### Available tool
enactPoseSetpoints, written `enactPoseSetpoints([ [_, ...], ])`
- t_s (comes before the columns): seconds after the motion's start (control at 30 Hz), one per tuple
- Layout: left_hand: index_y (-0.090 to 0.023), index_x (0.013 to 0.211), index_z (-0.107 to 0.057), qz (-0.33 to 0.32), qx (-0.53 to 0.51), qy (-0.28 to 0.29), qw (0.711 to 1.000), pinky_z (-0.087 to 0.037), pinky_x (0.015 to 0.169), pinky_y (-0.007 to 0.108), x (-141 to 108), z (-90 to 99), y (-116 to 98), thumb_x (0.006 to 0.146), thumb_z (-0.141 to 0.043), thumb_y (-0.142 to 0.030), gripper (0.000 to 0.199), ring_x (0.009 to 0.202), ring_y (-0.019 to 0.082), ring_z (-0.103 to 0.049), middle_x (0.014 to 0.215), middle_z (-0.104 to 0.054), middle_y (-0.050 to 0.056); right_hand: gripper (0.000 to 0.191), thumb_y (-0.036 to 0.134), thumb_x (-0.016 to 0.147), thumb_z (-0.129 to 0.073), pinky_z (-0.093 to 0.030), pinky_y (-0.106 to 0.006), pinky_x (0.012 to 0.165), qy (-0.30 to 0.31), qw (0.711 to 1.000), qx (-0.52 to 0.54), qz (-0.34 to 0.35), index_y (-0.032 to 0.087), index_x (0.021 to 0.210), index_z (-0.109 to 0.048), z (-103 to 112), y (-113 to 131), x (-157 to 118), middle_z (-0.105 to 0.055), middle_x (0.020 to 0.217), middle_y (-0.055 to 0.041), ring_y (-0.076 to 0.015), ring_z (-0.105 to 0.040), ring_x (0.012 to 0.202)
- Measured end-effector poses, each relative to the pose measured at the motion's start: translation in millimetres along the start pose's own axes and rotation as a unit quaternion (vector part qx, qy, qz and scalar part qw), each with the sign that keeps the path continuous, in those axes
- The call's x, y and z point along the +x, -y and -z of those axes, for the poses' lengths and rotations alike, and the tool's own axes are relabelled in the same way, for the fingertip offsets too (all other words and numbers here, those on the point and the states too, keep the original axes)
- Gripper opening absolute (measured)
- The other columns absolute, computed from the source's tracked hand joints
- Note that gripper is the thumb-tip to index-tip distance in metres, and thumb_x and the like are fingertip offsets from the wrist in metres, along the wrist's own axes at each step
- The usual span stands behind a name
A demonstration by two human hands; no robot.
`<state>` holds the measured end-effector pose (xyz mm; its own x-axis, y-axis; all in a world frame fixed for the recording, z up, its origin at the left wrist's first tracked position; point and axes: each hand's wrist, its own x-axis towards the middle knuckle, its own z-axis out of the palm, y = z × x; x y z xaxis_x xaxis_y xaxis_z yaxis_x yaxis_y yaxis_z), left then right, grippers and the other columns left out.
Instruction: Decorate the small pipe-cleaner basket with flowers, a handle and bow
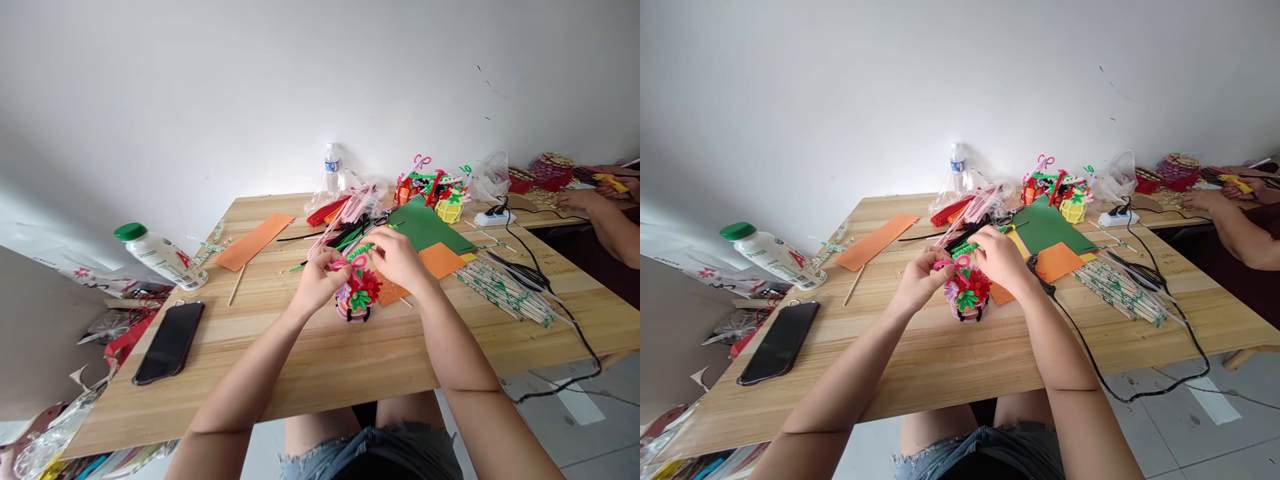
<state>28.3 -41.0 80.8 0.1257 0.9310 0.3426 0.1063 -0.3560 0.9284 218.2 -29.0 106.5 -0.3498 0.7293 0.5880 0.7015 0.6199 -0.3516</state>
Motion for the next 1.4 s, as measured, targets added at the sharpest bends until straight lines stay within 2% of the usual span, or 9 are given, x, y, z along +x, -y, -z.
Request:
enactPoseSetpoints([
  [0.3, -0.019, 0.064, -0.064, -0.008, 0.006, -0.004, 1.000, -0.042, 0.085, 0.034, 1.2, 0.2, 2.6, 0.066, -0.069, -0.027, 0.009, 0.090, 0.021, -0.055, 0.087, -0.060, 0.005, 0.027, 0.003, 0.081, -0.049, -0.050, -0.028, 0.067, -0.002, 1.000, 0.020, 0.008, 0.017, 0.095, -0.069, 1.2, 4.4, 0.3, -0.065, 0.098, -0.0093, -0.0178, -0.063, 0.077],
  [0.5, -0.019, 0.065, -0.060, -0.004, 0.011, 0.000, 1.000, -0.042, 0.082, 0.032, 2.2, -0.2, 3.6, 0.066, -0.066, -0.029, 0.012, 0.090, 0.020, -0.054, 0.088, -0.058, 0.004, 0.028, 0.002, 0.081, -0.049, -0.048, -0.026, 0.065, -0.006, 0.999, 0.024, 0.020, 0.017, 0.094, -0.068, 1.3, 5.5, 0.0, -0.066, 0.097, -0.0079, -0.0162, -0.062, 0.075],
  [0.73, -0.019, 0.066, -0.061, -0.006, 0.016, 0.001, 1.000, -0.044, 0.079, 0.032, 3.3, 0.7, 5.9, 0.066, -0.065, -0.030, 0.011, 0.090, 0.019, -0.054, 0.089, -0.059, 0.004, 0.027, 0.002, 0.082, -0.049, -0.048, -0.028, 0.070, 0.007, 0.999, 0.021, 0.030, 0.016, 0.093, -0.069, 2.1, 5.9, 0.4, -0.066, 0.095, -0.0079, -0.0178, -0.063, 0.079],
  [1.0, -0.018, 0.063, -0.065, 0.003, 0.009, -0.007, 1.000, -0.045, 0.087, 0.036, 4.5, -0.4, 8.5, 0.065, -0.067, -0.029, 0.012, 0.095, 0.021, -0.057, 0.093, -0.059, 0.005, 0.027, 0.002, 0.082, -0.048, -0.049, -0.029, 0.073, 0.007, 0.999, 0.012, 0.029, 0.015, 0.094, -0.069, 1.2, 5.0, 0.2, -0.067, 0.097, -0.0092, -0.0191, -0.064, 0.082],
  [1.4, -0.018, 0.063, -0.064, 0.003, 0.006, 0.002, 1.000, -0.046, 0.087, 0.037, 4.4, -0.4, 7.7, 0.065, -0.066, -0.031, 0.014, 0.097, 0.022, -0.057, 0.097, -0.058, 0.007, 0.027, 0.003, 0.082, -0.049, -0.049, -0.028, 0.071, 0.010, 0.999, 0.022, 0.023, 0.017, 0.093, -0.069, 0.9, 5.1, 0.4, -0.066, 0.096, -0.0078, -0.0179, -0.063, 0.079],
])
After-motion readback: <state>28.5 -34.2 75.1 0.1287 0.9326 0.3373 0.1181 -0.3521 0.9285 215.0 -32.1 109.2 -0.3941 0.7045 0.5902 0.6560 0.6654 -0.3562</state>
